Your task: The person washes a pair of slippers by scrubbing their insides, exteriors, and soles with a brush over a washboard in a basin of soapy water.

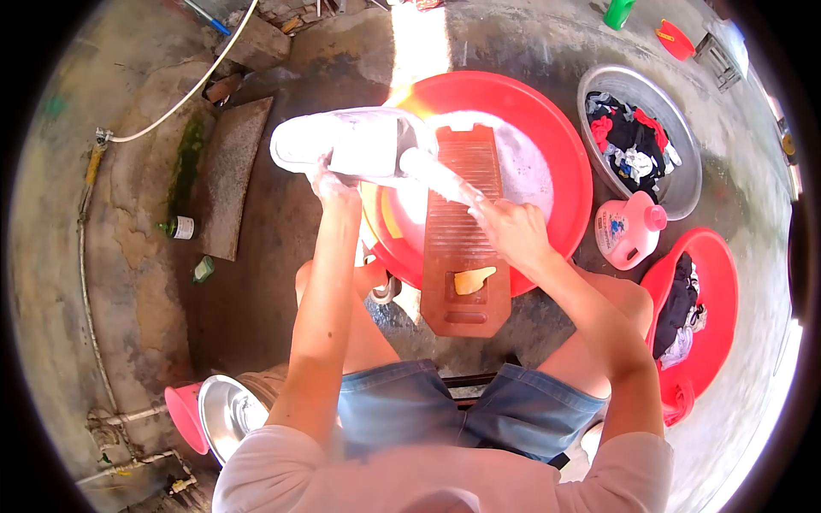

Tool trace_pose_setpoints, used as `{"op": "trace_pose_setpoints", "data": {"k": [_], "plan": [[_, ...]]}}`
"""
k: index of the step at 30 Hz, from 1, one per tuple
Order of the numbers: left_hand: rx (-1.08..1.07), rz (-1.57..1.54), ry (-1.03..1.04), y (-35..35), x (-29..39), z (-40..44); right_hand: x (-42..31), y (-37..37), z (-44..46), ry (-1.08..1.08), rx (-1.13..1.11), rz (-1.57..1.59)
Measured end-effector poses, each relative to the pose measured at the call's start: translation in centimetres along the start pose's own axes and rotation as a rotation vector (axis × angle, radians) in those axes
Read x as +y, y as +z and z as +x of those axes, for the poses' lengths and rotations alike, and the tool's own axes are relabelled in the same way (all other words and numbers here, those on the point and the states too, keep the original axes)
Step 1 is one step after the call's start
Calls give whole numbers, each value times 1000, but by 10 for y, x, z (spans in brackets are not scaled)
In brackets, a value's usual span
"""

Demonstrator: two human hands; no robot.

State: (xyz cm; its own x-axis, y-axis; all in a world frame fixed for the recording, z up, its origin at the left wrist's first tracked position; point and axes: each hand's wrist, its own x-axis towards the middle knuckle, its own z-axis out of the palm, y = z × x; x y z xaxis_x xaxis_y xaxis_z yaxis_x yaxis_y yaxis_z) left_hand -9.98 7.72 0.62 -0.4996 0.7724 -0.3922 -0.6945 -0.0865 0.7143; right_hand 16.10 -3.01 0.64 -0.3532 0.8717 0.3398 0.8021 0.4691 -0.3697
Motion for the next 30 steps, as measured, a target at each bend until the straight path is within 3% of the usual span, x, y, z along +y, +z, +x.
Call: {"op": "trace_pose_setpoints", "data": {"k": [1, 4, 7, 8, 13, 15, 18, 21, 23, 25, 26, 29, 30], "plan": [[-29, -11, -6, 0, 0, -2, -9, 2, -9, -37, -63, -21], [-121, 31, 0, -18, -15, 18, 7, 3, 10, 52, 29, -16], [-106, -71, 38, -26, -18, 27, 8, -2, 12, 104, 26, 1], [-130, -191, -47, -25, -10, 27, -2, 3, -2, 49, 5, 1], [-84, 64, 88, -12, -25, -2, 4, 3, 5, 122, -27, -4], [-121, -27, 69, -19, -23, 21, 10, -2, 13, 162, -28, -18], [-39, -159, -129, -14, -1, 6, -10, 4, -12, 20, -86, -15], [-14, -38, 36, -7, -19, -13, 8, 3, 9, 125, -34, -48], [-28, -71, -46, -3, -10, -12, 17, -1, 20, 178, 17, -41], [-37, -100, -118, -5, 5, -5, -10, 11, -11, -104, 105, 50], [-17, -20, -77, -16, -4, 13, -10, 3, -7, 31, -113, -14], [-52, 15, -14, -22, -25, 18, 10, -4, 16, 125, -24, -40], [25, -151, 57, -14, -26, 12, 12, -9, 21, 145, -4, -59]]}}
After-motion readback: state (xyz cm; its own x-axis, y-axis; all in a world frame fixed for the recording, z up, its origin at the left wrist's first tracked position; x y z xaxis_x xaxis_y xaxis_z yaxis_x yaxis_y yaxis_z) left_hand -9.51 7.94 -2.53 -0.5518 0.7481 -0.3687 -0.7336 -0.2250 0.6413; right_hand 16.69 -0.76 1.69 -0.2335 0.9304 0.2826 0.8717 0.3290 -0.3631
